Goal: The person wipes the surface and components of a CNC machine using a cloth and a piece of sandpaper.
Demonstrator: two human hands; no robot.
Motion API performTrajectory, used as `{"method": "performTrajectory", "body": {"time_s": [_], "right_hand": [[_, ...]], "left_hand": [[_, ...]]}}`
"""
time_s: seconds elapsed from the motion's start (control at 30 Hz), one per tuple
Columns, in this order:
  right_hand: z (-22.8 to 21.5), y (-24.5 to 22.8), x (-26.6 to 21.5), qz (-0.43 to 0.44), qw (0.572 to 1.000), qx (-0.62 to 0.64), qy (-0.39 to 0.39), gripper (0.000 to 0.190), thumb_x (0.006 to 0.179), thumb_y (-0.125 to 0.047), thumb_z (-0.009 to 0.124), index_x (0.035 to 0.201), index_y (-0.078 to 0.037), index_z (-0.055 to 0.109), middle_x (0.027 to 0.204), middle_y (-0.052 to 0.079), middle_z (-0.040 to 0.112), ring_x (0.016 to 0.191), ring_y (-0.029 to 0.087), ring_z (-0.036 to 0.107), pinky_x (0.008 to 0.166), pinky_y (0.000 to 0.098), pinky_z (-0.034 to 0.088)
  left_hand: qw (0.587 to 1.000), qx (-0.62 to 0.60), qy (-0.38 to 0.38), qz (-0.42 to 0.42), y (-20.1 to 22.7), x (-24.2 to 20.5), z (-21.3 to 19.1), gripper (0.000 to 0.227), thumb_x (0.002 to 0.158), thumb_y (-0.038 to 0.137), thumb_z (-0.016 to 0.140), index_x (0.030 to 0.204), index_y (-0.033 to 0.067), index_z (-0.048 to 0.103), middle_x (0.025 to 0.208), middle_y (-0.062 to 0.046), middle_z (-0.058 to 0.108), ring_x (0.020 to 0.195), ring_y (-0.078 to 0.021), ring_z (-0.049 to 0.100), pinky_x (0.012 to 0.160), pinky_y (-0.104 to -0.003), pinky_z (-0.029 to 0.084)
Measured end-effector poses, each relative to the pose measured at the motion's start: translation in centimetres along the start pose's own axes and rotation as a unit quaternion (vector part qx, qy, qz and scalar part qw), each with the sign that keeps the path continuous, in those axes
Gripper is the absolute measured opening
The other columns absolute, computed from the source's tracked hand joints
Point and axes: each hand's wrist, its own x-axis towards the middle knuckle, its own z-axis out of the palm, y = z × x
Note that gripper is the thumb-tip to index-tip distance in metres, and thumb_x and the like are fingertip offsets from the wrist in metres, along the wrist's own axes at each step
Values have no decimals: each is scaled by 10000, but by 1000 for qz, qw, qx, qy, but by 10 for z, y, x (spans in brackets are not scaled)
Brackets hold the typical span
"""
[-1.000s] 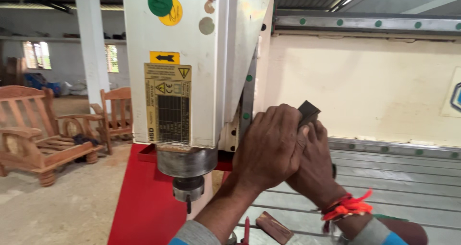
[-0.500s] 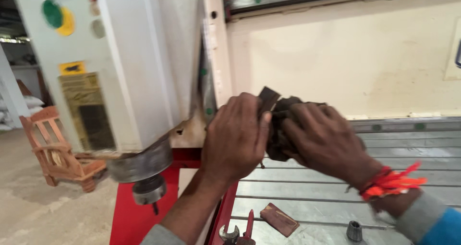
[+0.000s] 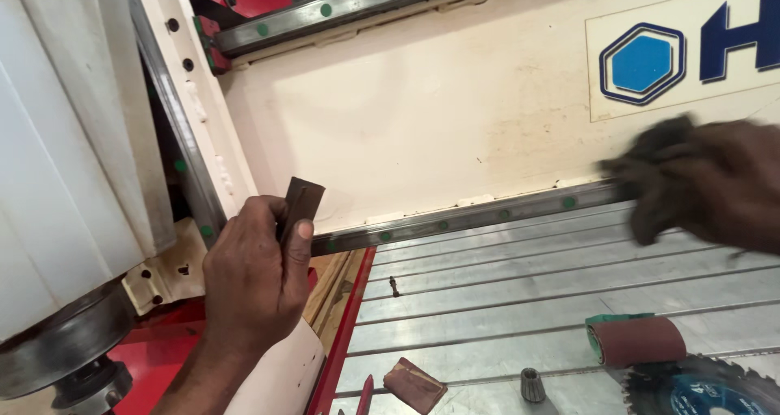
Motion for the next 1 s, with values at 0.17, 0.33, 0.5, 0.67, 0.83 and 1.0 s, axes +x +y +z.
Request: {"method": "performTrajectory", "body": {"time_s": [0.17,0.33,0.5,0.67,0.83,1.0], "right_hand": [[-10,-6,-13,69,995,-17,-64,501,690,-440,805,1067,-118,731,1048,121,663,886,297,676,730,441,559],[-30,-61,75,98,992,-9,-76,474,672,-399,809,1050,-123,734,1035,113,657,893,309,666,743,452,548],[-39,-110,127,96,993,16,-72,449,655,-359,812,1032,-127,737,1022,105,651,899,321,656,756,464,537],[-65,-139,130,67,995,63,-29,428,637,-318,816,1014,-131,740,1009,97,645,906,332,646,769,475,525],[-59,-264,247,65,958,268,74,268,749,-255,772,923,-68,692,1006,108,625,934,311,605,778,444,527],[-61,-264,267,-106,962,152,203,191,692,-216,678,837,-94,694,993,95,610,1013,289,618,820,442,538]], "left_hand": [[1000,-8,-19,-17,-3,2,-3,238,1025,278,528,984,46,561,722,-96,614,672,-272,636,607,-456,496],[999,-44,-2,15,-15,-2,-18,199,1018,253,554,1013,54,540,815,-126,588,738,-317,608,652,-490,466],[995,-96,-26,8,-29,-4,-33,174,1054,227,526,996,66,498,751,-97,553,693,-266,592,657,-454,477],[989,-147,5,17,-41,-13,-35,153,1059,201,527,1005,61,497,757,-100,548,704,-258,584,657,-444,468],[978,-192,75,38,-50,-16,-39,162,1079,203,526,1051,43,514,848,-129,551,821,-300,587,758,-466,473],[980,-178,77,36,-47,-10,-34,193,1044,208,536,1033,16,524,888,-155,560,821,-330,589,718,-471,470]]}}
